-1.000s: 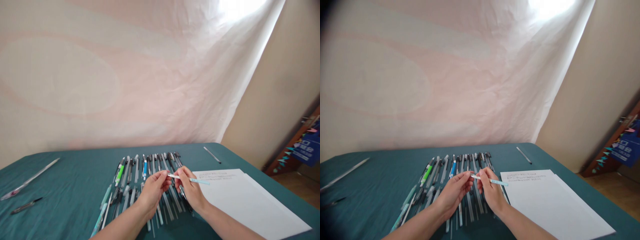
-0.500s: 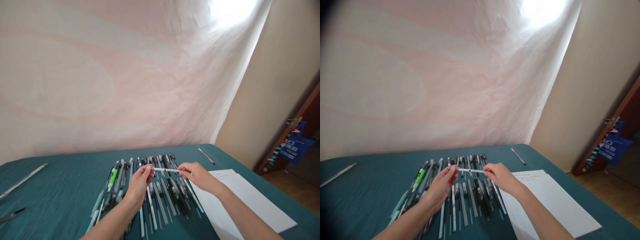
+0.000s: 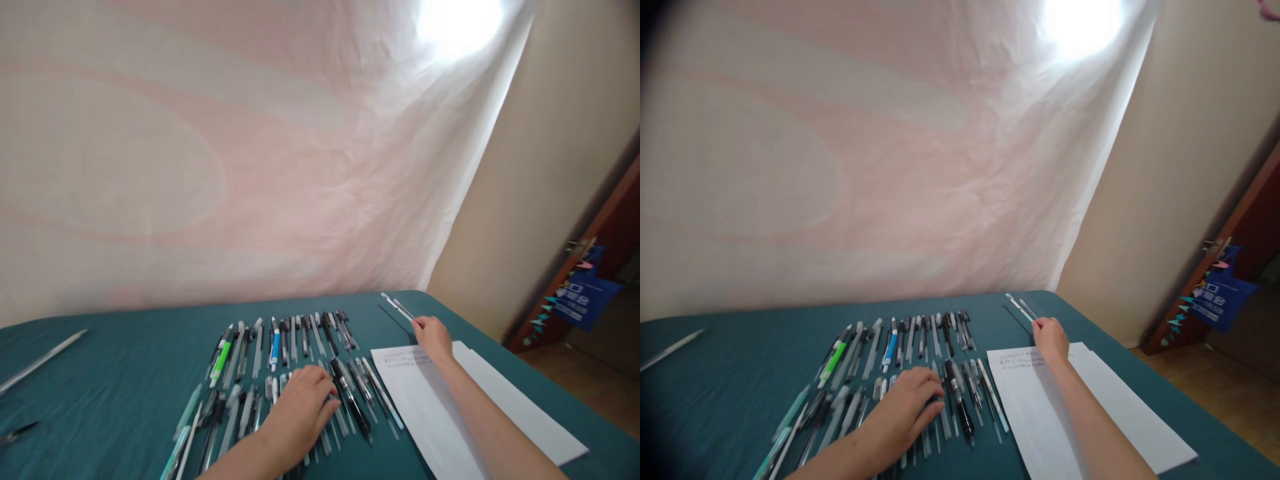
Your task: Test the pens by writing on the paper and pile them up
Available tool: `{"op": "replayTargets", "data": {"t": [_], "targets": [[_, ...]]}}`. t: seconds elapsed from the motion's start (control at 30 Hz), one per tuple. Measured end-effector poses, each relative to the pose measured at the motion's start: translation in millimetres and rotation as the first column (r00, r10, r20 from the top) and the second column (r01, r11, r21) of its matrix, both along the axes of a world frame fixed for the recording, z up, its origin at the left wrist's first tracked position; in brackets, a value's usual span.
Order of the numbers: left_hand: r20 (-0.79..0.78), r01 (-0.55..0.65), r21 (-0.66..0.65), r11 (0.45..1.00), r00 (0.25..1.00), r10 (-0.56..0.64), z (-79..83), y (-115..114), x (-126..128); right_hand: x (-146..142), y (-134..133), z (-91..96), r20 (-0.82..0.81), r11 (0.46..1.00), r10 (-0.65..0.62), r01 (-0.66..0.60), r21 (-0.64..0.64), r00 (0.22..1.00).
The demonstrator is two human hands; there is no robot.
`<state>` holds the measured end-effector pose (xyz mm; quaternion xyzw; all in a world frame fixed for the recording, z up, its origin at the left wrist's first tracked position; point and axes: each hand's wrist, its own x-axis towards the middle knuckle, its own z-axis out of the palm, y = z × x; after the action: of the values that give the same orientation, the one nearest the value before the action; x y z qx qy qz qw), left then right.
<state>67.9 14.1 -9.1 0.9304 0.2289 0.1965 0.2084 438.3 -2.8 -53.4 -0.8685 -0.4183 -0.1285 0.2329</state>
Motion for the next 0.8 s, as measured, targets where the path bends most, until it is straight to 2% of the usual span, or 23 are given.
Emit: {"op": "replayTargets", "data": {"t": [0.1, 0.27, 0.8], "targets": [[-0.047, 0.016, 0.061, 0.998, 0.999, -0.013, -1.0, -0.1, -0.9, 14.1, -4.9, -14.4, -0.001, 0.996, -0.083, 0.083, -0.024, 0.997], [-0.081, 0.036, 0.086, 0.996, 0.996, -0.029, -2.5, 0.0, -0.7, 23.8, -3.3, -28.3, 0.000, 0.989, -0.139, 0.138, -0.053, 0.990], [-0.081, 0.044, 0.137, 0.990, 0.996, -0.034, -4.5, -1.3, -0.6, 20.6, -0.3, -33.1, -0.009, 0.981, -0.190, 0.190, -0.039, 0.982]]}}
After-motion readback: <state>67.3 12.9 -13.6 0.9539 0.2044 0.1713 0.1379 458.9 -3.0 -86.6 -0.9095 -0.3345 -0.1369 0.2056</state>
